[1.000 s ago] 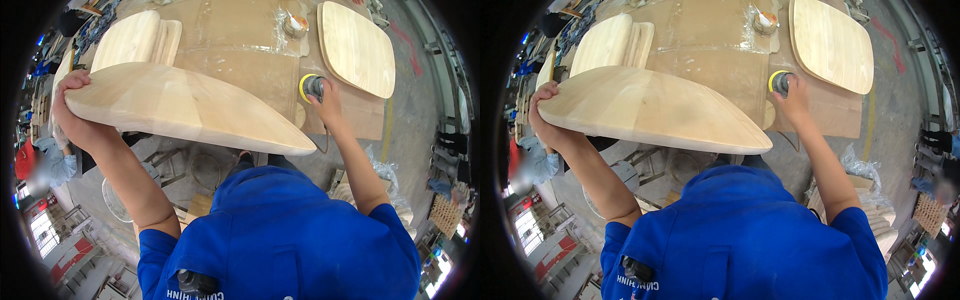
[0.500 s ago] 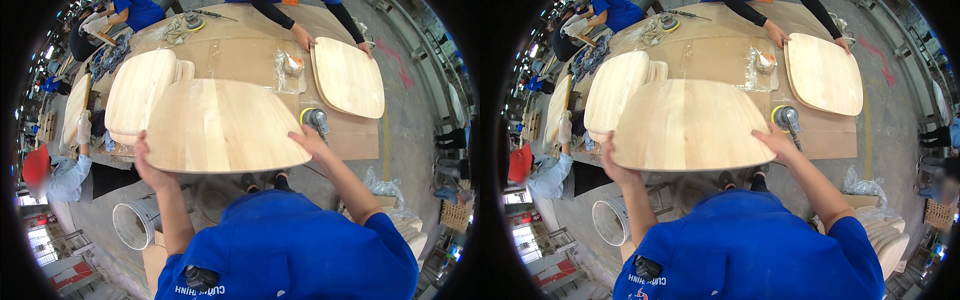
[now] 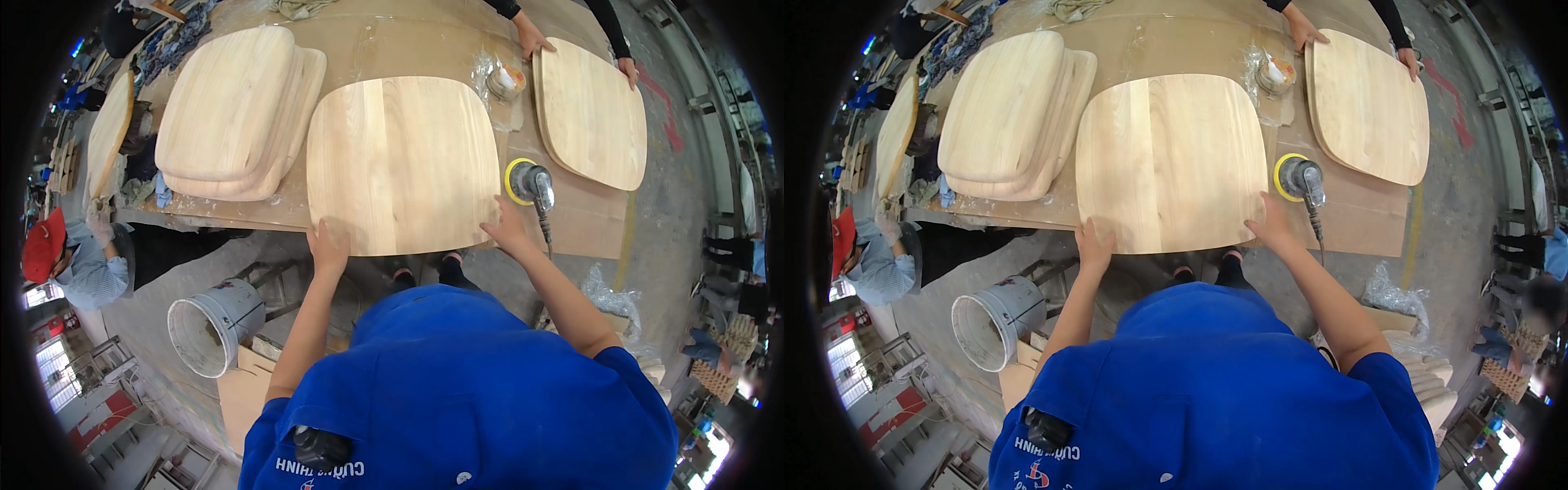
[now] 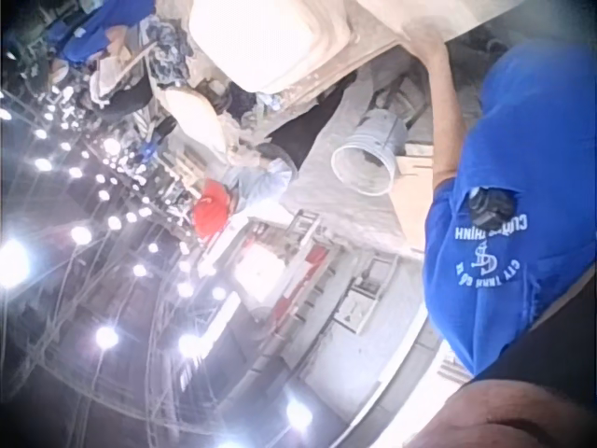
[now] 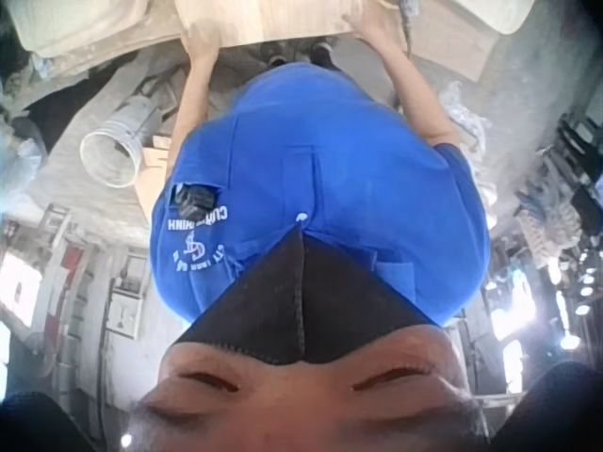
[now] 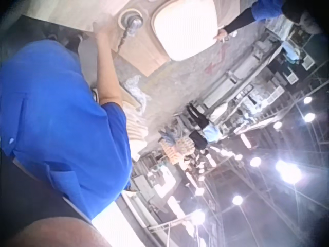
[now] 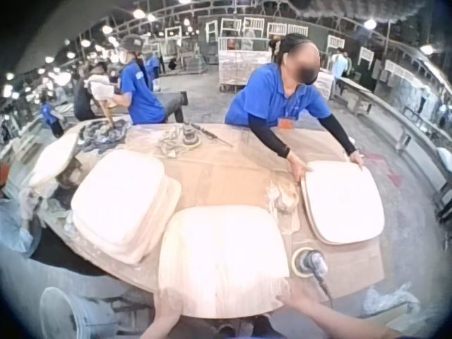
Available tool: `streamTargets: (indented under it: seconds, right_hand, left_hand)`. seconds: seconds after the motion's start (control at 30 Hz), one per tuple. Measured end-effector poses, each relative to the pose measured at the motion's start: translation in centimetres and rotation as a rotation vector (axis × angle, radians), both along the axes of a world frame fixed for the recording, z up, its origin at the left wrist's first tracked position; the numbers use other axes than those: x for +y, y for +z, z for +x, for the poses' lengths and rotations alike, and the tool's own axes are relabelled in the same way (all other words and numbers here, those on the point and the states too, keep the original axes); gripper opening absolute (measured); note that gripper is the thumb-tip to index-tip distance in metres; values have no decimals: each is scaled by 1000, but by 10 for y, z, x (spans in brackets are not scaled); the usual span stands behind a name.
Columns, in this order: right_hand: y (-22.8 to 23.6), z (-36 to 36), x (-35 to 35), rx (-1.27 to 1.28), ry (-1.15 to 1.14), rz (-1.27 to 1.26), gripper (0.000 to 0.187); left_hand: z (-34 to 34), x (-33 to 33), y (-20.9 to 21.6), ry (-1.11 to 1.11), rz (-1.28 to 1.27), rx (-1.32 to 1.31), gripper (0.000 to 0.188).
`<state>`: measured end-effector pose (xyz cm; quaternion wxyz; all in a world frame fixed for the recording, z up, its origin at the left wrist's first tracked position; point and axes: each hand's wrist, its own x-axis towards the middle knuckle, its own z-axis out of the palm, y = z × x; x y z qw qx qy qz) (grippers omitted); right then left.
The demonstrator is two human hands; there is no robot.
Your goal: The person uses an orbital sander to smooth the surfaces and edges of light-colored wooden pieces on a workbench. They handle each piece one at a time, sanding the top face and edges, then stacking the finished pieces. Other workers are visible nearby performing similar tasks.
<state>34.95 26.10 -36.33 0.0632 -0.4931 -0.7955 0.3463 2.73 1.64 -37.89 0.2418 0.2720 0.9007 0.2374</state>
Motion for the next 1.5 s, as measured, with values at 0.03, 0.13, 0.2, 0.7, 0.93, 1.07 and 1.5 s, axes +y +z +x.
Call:
streamTargets:
  seconds: [0.03,0.13,0.2,0.7,0.93,1.07,1.5]
  right_hand:
    - [10,7,4,-14,65,11,65]
    - [29,18,27,-63,150,295,50]
    - [34,22,47,-140,164,580,52]
    - [5,46,105,-145,102,288,74]
    - [14,54,117,23,164,214,73]
    - [31,49,128,86,142,158,73]
    - [42,-125,24,-121,888,126,56]
  left_hand:
    - [11,6,-1,-135,-57,153,77]
    - [47,37,-10,-431,-134,445,82]
    - [71,71,-21,-562,-26,436,84]
    - [83,233,-31,-416,73,528,70]
    - [37,134,-19,77,-239,487,80]
    - [32,90,-18,190,-248,507,80]
    - [31,79,-27,251,-164,521,76]
